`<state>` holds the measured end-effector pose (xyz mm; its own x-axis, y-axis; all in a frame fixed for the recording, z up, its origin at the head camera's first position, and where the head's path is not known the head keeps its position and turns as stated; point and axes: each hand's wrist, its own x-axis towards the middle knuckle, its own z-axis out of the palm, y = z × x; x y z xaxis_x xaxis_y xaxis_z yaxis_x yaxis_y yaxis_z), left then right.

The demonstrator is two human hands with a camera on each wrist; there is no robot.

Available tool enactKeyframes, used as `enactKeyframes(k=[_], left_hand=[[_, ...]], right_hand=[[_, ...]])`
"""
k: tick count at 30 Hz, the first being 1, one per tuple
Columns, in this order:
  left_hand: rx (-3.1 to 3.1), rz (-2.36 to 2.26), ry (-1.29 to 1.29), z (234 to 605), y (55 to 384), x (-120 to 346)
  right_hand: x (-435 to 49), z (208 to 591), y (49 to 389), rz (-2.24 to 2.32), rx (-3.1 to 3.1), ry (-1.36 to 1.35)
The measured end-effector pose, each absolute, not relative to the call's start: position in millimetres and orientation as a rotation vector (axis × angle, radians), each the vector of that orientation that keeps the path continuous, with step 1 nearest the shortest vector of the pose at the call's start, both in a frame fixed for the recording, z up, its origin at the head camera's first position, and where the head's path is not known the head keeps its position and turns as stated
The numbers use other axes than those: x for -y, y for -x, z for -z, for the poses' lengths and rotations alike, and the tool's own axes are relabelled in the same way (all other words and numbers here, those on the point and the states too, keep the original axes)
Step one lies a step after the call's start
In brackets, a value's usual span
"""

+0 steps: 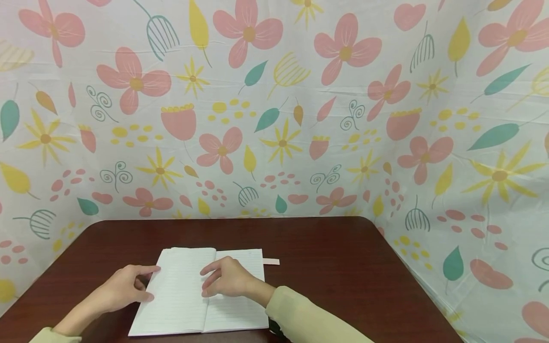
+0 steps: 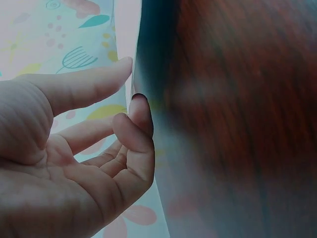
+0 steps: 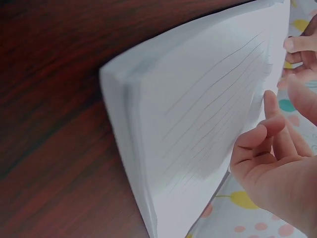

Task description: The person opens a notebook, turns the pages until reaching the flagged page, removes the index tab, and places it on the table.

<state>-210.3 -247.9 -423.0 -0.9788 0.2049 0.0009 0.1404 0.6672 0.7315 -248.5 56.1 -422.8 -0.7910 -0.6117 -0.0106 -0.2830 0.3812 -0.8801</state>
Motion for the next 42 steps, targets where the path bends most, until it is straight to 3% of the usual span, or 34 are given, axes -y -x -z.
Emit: enactKeyframes(k=[20,42], left_hand=[[-2.739,-1.215,-0.328,422,210,249],[-2.753,-1.183,-0.276,423,211,247]], right_hand=[[-130,413,250,1.162,-2.513,0.982],[-189,425,252,1.008,-2.603,0.958]])
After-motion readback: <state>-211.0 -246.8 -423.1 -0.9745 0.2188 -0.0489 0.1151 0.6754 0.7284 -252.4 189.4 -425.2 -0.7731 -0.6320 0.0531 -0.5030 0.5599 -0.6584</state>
